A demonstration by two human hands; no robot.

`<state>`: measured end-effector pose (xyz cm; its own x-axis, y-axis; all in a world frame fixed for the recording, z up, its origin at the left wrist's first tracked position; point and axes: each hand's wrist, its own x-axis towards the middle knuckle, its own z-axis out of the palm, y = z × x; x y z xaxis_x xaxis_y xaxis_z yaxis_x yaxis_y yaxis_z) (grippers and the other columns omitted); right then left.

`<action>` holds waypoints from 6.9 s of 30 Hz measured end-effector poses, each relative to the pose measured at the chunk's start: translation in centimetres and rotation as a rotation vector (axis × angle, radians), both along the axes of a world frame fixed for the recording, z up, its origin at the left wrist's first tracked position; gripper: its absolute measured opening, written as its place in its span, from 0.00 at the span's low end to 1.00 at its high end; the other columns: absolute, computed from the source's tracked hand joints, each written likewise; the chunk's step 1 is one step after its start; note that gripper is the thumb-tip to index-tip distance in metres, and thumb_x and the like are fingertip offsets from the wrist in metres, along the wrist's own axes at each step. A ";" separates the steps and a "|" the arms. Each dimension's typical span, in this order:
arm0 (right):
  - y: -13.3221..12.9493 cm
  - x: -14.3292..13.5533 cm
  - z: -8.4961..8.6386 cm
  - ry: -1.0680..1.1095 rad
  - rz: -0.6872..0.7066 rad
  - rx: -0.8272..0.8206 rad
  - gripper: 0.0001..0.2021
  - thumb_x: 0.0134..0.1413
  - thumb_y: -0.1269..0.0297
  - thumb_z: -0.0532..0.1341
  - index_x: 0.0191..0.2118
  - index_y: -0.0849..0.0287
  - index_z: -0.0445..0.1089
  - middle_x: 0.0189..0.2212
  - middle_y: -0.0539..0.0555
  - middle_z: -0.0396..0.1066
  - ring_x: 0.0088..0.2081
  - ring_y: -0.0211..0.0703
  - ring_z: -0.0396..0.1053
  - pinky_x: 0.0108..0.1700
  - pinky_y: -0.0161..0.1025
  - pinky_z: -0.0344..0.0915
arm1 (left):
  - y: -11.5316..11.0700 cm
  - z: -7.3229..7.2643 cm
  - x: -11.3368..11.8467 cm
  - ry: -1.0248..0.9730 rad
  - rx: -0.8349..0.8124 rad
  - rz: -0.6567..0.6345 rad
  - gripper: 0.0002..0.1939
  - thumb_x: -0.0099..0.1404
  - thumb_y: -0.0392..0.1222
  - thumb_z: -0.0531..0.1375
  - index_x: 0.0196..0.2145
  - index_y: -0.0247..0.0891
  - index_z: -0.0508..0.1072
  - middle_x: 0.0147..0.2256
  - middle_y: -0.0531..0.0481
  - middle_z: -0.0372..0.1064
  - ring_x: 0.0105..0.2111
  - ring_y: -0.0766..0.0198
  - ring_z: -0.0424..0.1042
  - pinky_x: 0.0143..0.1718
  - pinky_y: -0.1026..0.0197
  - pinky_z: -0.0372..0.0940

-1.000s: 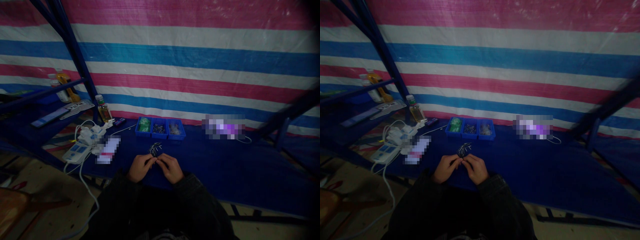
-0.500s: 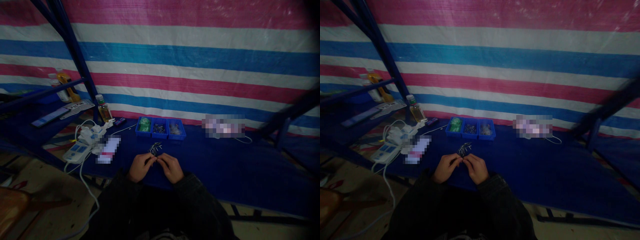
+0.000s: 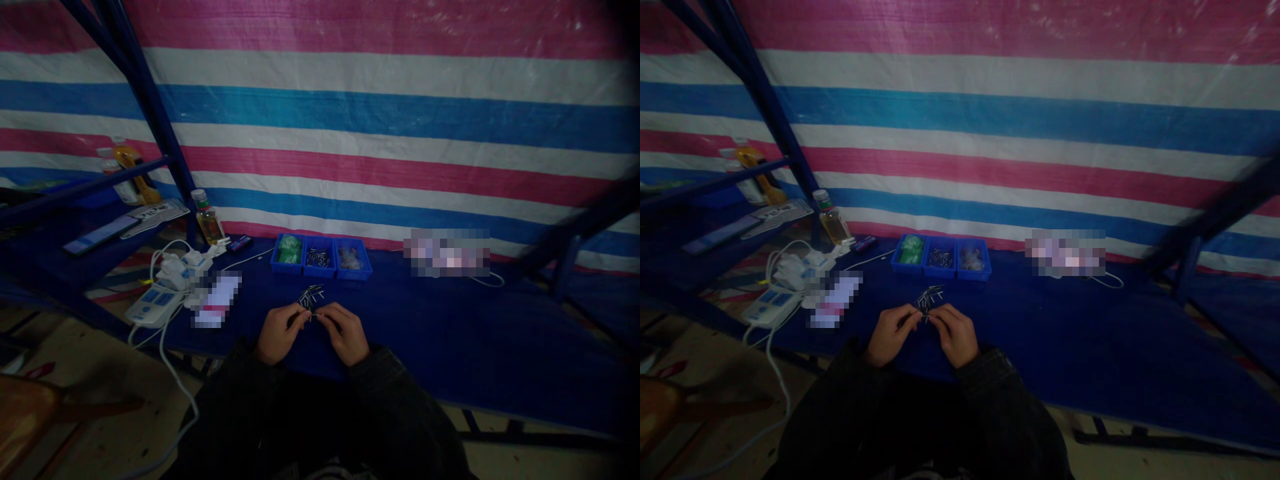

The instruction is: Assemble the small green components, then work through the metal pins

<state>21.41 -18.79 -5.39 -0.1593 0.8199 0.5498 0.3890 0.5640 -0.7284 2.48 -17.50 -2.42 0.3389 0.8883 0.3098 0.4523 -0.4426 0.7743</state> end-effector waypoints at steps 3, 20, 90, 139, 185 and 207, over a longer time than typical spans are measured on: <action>0.0 0.1 0.0 0.036 -0.031 0.017 0.09 0.67 0.66 0.58 0.43 0.54 0.77 0.38 0.55 0.76 0.39 0.45 0.75 0.44 0.41 0.72 | 0.0 -0.1 0.0 -0.008 -0.005 0.011 0.17 0.73 0.45 0.55 0.27 0.37 0.73 0.25 0.53 0.71 0.27 0.66 0.70 0.33 0.66 0.61; -0.1 -0.2 -0.1 0.032 -0.006 0.028 0.09 0.65 0.66 0.60 0.44 0.54 0.78 0.37 0.55 0.76 0.37 0.44 0.75 0.41 0.40 0.73 | -0.1 0.0 0.2 0.050 -0.036 -0.079 0.14 0.72 0.44 0.55 0.31 0.37 0.74 0.26 0.53 0.71 0.26 0.66 0.69 0.30 0.66 0.60; 7.1 3.2 -0.3 -0.377 -0.303 -0.112 0.05 0.61 0.64 0.61 0.37 0.54 0.75 0.32 0.51 0.73 0.32 0.42 0.70 0.38 0.37 0.62 | -0.2 -0.1 0.2 -0.021 0.002 0.053 0.13 0.72 0.44 0.56 0.33 0.37 0.76 0.25 0.54 0.72 0.25 0.67 0.70 0.29 0.67 0.60; -0.4 0.5 -0.4 -0.095 -0.167 -0.003 0.08 0.67 0.65 0.55 0.39 0.54 0.73 0.36 0.55 0.74 0.38 0.46 0.73 0.43 0.42 0.70 | -0.1 -0.3 0.1 -0.091 -0.052 0.081 0.14 0.71 0.47 0.58 0.50 0.40 0.73 0.27 0.53 0.74 0.25 0.66 0.72 0.28 0.67 0.61; -0.7 0.2 0.2 -0.038 -0.059 0.021 0.06 0.66 0.66 0.59 0.40 0.56 0.74 0.34 0.53 0.73 0.33 0.42 0.72 0.38 0.38 0.69 | -0.1 -0.3 0.3 0.024 -0.005 -0.064 0.10 0.71 0.42 0.58 0.38 0.37 0.78 0.28 0.52 0.73 0.26 0.67 0.68 0.30 0.66 0.59; -0.6 0.5 0.3 0.013 -0.107 0.010 0.08 0.68 0.65 0.57 0.38 0.56 0.73 0.34 0.54 0.73 0.36 0.44 0.73 0.41 0.41 0.69 | -0.1 -0.3 0.1 -0.016 -0.012 0.017 0.11 0.72 0.45 0.57 0.37 0.38 0.77 0.26 0.54 0.73 0.25 0.67 0.70 0.30 0.67 0.61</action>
<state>21.87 -19.37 -5.11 -0.0639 0.8262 0.5597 0.4381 0.5271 -0.7281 2.55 -17.60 -2.71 0.3186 0.8976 0.3047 0.4473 -0.4258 0.7865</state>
